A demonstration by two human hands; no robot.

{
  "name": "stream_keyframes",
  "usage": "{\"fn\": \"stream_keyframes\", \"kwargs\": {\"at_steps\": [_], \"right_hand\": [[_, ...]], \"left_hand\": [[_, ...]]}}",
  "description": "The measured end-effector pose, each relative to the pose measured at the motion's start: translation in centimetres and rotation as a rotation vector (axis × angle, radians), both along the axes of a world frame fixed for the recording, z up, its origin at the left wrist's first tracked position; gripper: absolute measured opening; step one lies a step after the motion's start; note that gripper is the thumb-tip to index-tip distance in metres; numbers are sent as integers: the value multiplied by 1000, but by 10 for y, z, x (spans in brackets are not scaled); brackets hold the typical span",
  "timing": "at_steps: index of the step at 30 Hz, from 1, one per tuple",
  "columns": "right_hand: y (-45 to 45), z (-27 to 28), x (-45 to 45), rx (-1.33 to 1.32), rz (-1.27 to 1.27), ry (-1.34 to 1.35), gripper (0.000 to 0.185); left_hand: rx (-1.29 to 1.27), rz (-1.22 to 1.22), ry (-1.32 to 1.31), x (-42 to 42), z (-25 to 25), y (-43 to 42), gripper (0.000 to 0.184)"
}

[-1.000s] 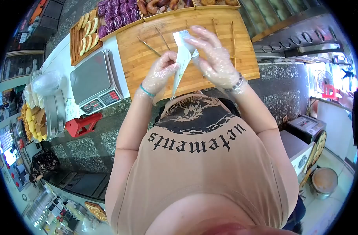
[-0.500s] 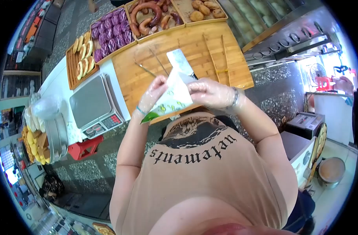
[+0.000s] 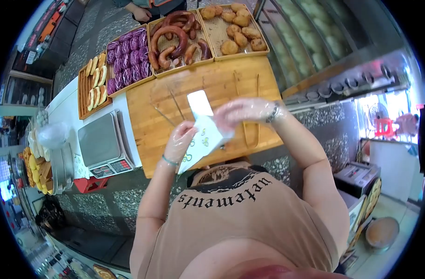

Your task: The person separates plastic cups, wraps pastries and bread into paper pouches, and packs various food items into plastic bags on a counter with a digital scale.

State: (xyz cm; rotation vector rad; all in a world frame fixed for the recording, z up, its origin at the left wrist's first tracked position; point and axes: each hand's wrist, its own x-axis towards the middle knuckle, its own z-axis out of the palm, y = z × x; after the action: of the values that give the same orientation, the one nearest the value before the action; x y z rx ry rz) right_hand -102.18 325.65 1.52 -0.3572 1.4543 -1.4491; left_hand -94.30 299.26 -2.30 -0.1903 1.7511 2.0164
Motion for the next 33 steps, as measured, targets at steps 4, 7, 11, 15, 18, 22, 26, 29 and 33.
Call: {"fn": "stream_keyframes", "kwargs": {"at_steps": [4,7,11,15,18,22,26,29,33], "right_hand": [[51,-60,-137,200,-403,298,68],[55,-127,-254,413,-448,694,79],[26,-175,-379,783,-457,1101,91],[-5,-200,-478,948,-486,1299,81],[-27,-210,-526,994,-429,1393,74],[-47,-204,-555,1095,-375,1385,71],[-45,-194,-556,1300,-168,1250,76],[-37,-201,-535,1199,-182,1229,79],[-1,-242,-540,988,-399,1135,85]], "left_hand": [[-36,262,37,-1,-39,26,5],[-162,392,141,3,-55,59,7],[-462,359,143,20,-73,71,9],[-468,560,103,32,-100,64,9],[-430,692,2,42,-116,66,8],[-415,727,-76,36,-127,68,7],[-425,753,-167,34,-133,61,7],[-487,728,-97,31,-137,49,9],[-738,547,147,-20,-108,24,6]]}}
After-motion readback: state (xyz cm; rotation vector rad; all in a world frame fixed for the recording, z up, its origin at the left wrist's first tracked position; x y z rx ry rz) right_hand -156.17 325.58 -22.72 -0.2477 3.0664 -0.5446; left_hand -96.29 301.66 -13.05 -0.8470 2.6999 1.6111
